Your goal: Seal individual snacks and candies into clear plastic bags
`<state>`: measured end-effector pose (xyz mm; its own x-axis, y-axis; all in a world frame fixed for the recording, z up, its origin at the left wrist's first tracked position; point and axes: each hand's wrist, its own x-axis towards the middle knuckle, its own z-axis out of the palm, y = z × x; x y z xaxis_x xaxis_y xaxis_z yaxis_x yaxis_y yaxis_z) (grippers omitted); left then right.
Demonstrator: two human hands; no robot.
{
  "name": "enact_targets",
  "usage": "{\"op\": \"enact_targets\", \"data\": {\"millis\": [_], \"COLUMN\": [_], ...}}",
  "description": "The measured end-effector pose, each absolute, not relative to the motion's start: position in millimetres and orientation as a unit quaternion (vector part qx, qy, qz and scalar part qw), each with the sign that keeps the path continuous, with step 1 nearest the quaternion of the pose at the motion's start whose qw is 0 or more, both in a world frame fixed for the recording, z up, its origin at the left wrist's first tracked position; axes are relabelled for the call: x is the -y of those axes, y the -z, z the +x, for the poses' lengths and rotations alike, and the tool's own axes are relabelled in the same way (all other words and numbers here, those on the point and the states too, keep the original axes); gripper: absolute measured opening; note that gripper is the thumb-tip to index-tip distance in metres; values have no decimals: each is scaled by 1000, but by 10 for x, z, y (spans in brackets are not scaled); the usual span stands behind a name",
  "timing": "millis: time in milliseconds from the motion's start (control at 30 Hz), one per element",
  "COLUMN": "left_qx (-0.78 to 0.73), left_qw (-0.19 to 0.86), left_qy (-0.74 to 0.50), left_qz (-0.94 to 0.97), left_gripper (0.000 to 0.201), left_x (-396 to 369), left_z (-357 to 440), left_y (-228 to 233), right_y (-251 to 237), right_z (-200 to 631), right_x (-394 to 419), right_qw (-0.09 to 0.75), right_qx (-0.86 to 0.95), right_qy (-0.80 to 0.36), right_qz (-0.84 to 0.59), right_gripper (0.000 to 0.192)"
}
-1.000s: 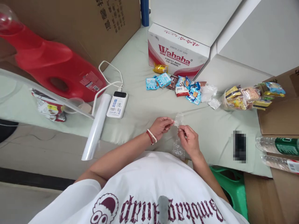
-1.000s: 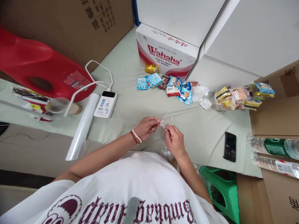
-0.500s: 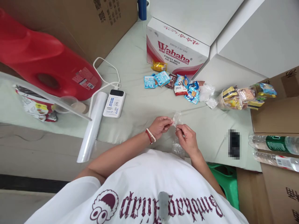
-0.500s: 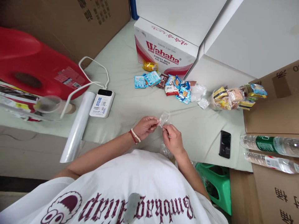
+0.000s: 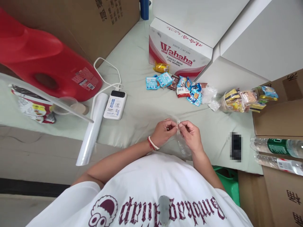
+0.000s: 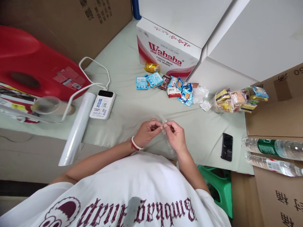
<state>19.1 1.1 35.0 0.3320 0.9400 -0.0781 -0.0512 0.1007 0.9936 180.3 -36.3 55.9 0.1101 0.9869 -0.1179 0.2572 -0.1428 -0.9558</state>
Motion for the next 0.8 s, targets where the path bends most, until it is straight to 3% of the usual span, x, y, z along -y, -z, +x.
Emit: {"op": "enact_targets", "data": {"millis": [200, 400, 633, 800], "left_qx": [-476, -439, -476, -482], "left_qw": [617, 726, 731, 671], "left_qy": [-443, -378, -383, -424], "left_qz": [443, 369, 304, 371], "left_gripper": [22, 33, 25, 26], "left_x": [-88, -146, -291, -197], "left_z": [100, 16, 19, 64], "left_y": [-359, -444, -321, -260], "right_y": [-536, -557, -454, -387], "right_z": [1715, 1607, 1593, 1611], "right_x": [239, 235, 369, 466], "right_qw": [470, 416, 417, 422], "right_qx": [461, 592, 674, 632], "right_qy": [-436, -340, -199, -236], "right_qz": [-614, -601, -576, -606], "right_gripper": [35, 28, 21, 17]}}
